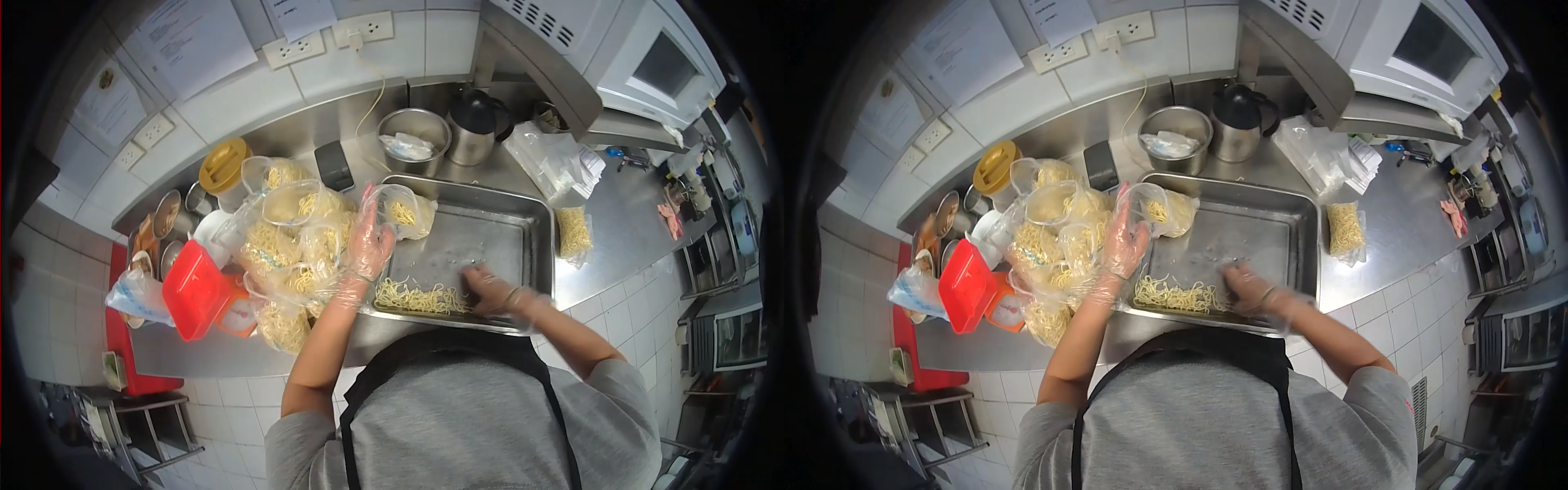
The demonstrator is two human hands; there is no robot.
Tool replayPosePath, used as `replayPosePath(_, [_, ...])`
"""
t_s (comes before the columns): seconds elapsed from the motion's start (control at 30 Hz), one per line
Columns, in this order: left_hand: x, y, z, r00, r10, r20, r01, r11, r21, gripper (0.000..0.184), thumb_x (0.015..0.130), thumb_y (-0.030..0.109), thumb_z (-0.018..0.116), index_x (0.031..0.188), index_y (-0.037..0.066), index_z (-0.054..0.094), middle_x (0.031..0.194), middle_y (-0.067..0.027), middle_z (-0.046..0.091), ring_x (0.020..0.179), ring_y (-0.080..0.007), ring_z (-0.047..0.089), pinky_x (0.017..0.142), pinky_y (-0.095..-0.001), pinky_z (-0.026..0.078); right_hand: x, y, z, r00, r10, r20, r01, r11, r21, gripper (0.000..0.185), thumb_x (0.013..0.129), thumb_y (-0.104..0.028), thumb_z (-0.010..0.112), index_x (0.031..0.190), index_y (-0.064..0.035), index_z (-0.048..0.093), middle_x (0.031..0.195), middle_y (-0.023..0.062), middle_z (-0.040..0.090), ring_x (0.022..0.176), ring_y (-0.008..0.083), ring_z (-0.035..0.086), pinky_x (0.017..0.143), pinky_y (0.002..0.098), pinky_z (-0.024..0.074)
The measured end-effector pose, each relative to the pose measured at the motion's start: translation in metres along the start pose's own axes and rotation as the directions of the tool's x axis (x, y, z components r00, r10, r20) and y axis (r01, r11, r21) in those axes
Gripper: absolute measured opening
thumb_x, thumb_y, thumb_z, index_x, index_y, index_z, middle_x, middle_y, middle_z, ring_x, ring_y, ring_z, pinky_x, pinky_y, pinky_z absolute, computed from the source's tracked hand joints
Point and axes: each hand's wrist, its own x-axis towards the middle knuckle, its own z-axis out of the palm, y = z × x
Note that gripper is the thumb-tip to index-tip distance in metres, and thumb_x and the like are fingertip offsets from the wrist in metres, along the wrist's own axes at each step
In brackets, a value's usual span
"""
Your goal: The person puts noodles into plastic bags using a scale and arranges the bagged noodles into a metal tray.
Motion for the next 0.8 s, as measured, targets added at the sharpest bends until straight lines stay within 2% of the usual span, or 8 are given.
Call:
replayPosePath(0.07, [-0.004, 0.001, 0.002, 0.999, 0.01, -0.044, -0.009, 0.999, 0.031, 0.064, 0.078, -0.004, 0.047, 0.14, -0.003, 0.03, 0.147, -0.0259, 0.029, 0.134, -0.0412, 0.033, 0.107, -0.043, 0.034, 0.04, 0.006, 0.063, 0.977, -0.139, -0.164, 0.146, 0.989, 0.036, 0.067, 0.073, -0.007, 0.066, 0.134, -0.0046, 0.038, 0.125, 0.0261, 0.044, 0.116, 0.0401, 0.047, 0.099, 0.0426, 0.0419])
replayPosePath(0.13, [-0.005, 0.005, 0.0, 0.999, -0.03, -0.027, 0.03, 1.0, -0.003, 0.064, 0.078, -0.005, 0.048, 0.139, -0.003, 0.032, 0.147, -0.0256, 0.03, 0.133, -0.0419, 0.034, 0.107, -0.0429, 0.034, 0.059, -0.049, 0.052, 0.985, -0.126, -0.116, 0.138, 0.985, 0.107, 0.057, 0.075, -0.001, 0.059, 0.13, -0.0007, 0.042, 0.127, 0.0232, 0.045, 0.111, 0.0425, 0.051, 0.096, 0.0431, 0.0448])
replayPosePath(0.23, [-0.005, 0.004, -0.003, 0.999, -0.041, -0.005, 0.041, 0.999, -0.03, 0.064, 0.078, -0.003, 0.05, 0.139, -0.002, 0.032, 0.147, -0.0237, 0.031, 0.134, -0.0403, 0.034, 0.108, -0.0422, 0.033, 0.081, -0.084, 0.034, 0.94, -0.327, -0.096, 0.328, 0.791, 0.516, 0.049, 0.079, 0.0, 0.055, 0.127, -0.0023, 0.046, 0.121, 0.0221, 0.049, 0.109, 0.04, 0.052, 0.093, 0.0438, 0.0458])
replayPosePath(0.37, [-0.003, -0.002, -0.004, 0.999, -0.035, -0.027, 0.034, 0.999, -0.028, 0.063, 0.08, 0.0, 0.051, 0.141, 0.0, 0.032, 0.148, -0.0211, 0.031, 0.137, -0.0378, 0.032, 0.11, -0.0409, 0.03, 0.104, -0.047, 0.026, 0.768, -0.344, -0.54, 0.47, 0.876, 0.109, 0.04, 0.085, -0.008, 0.057, 0.123, -0.0003, 0.05, 0.119, 0.0223, 0.051, 0.112, 0.0376, 0.05, 0.096, 0.0436, 0.0423])
replayPosePath(0.47, [-0.005, -0.003, -0.004, 0.998, -0.061, -0.034, 0.059, 0.997, -0.048, 0.064, 0.08, 0.0, 0.051, 0.141, 0.0, 0.032, 0.148, -0.0214, 0.032, 0.136, -0.038, 0.032, 0.11, -0.0412, 0.03, 0.11, -0.057, 0.033, 0.736, -0.444, -0.511, 0.506, 0.862, -0.02, 0.041, 0.087, -0.016, 0.056, 0.123, 0.0028, 0.048, 0.121, 0.0223, 0.05, 0.115, 0.0387, 0.047, 0.101, 0.0447, 0.0375])
replayPosePath(0.5, [-0.004, -0.003, -0.003, 0.997, -0.062, -0.035, 0.06, 0.997, -0.053, 0.064, 0.08, 0.0, 0.051, 0.14, 0.0, 0.032, 0.148, -0.0215, 0.032, 0.137, -0.038, 0.031, 0.11, -0.0413, 0.03, 0.108, -0.067, 0.041, 0.835, -0.402, -0.376, 0.436, 0.9, 0.004, 0.048, 0.09, -0.025, 0.054, 0.127, 0.0042, 0.044, 0.126, 0.0223, 0.046, 0.121, 0.0389, 0.042, 0.106, 0.0446, 0.0316])
replayPosePath(0.6, [-0.004, -0.001, -0.004, 0.998, -0.059, -0.031, 0.059, 0.998, -0.023, 0.064, 0.077, -0.005, 0.05, 0.139, -0.002, 0.033, 0.146, -0.0257, 0.032, 0.133, -0.0416, 0.035, 0.108, -0.0437, 0.033, 0.108, -0.093, 0.064, 0.861, -0.354, -0.366, 0.476, 0.814, 0.332, 0.053, 0.093, -0.031, 0.052, 0.132, 0.0032, 0.039, 0.131, 0.0224, 0.039, 0.125, 0.0393, 0.037, 0.109, 0.0438, 0.0276])
replayPosePath(0.8, [-0.005, -0.005, -0.003, 0.998, 0.015, -0.057, -0.017, 0.999, -0.034, 0.066, 0.076, -0.007, 0.05, 0.139, -0.001, 0.033, 0.146, -0.0255, 0.033, 0.133, -0.0423, 0.036, 0.107, -0.0439, 0.034, 0.103, -0.089, 0.06, 0.852, -0.523, 0.03, 0.445, 0.753, 0.485, 0.049, 0.099, -0.038, 0.043, 0.132, -0.0024, 0.041, 0.131, 0.0197, 0.04, 0.125, 0.0353, 0.039, 0.107, 0.0414, 0.0302])
